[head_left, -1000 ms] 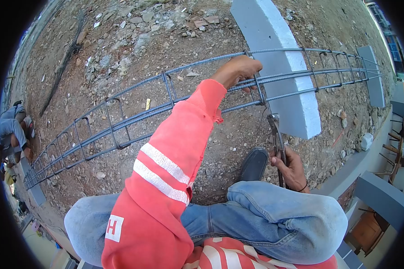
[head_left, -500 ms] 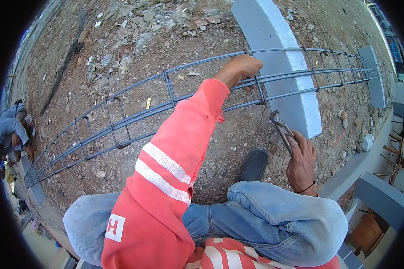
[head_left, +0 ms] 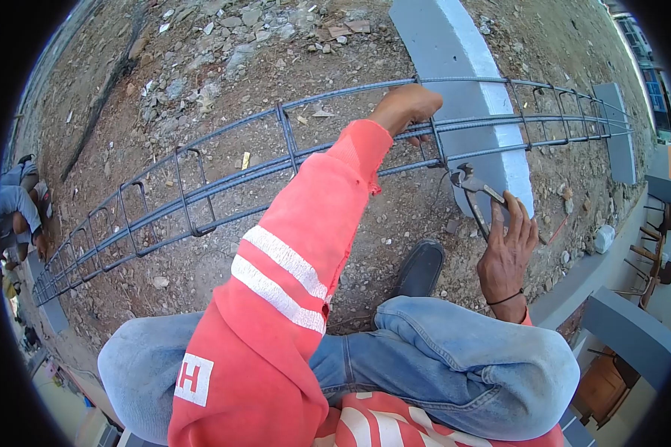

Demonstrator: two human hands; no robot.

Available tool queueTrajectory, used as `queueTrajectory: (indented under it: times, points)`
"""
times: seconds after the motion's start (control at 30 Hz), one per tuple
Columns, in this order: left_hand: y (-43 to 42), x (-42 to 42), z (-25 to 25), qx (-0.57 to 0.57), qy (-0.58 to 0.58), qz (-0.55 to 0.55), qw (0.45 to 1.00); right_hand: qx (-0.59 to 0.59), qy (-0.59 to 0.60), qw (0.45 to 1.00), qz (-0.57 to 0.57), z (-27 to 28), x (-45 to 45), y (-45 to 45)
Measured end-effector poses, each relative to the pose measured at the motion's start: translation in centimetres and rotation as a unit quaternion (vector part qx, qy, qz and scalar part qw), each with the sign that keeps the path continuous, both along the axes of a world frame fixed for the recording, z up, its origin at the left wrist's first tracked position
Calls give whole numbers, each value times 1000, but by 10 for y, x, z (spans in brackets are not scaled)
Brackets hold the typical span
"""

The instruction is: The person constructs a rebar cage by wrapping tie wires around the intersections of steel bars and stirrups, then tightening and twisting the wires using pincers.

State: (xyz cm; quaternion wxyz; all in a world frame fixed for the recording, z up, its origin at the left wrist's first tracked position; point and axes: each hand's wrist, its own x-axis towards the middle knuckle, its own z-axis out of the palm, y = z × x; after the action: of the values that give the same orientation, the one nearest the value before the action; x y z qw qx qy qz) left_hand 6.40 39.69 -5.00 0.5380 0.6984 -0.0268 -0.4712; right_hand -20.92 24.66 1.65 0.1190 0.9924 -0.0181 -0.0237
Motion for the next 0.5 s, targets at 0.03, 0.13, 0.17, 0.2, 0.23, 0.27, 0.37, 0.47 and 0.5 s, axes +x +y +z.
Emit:
queueTrajectory:
  times: [0.03, 0.13, 0.17, 0.2, 0.23, 0.27, 0.37, 0.47, 0.5]
  points:
    - [0, 0, 1, 4, 6, 0, 1000, -1, 0, 1000, -1, 1, 2, -1]
    - [2, 0, 1, 4, 2, -1, 1000, -32, -5, 999, 35, 3, 11, -2]
    - [2, 0, 0, 0, -7, -4, 1000, -46, 8, 998, 49, 7, 15, -2]
    - [3, -1, 1, 0, -6, -2, 1000, -60, 20, 996, 63, 9, 18, -2]
    - [3, -1, 3, 2, -12, -2, 1000, -60, 21, 996, 64, 9, 18, -3]
    - [3, -2, 4, 3, -18, -3, 1000, -23, 30, 997, 69, 9, 17, -5]
    - [1, -4, 8, 25, -20, 36, 999, 17, 40, 996, 79, 13, 20, -4]
    - [0, -4, 6, 19, -18, 34, 999, 30, 45, 996, 74, 15, 19, -3]
    - [0, -2, 2, 19, -18, 32, 999, 41, 51, 995, 70, 15, 18, -3]
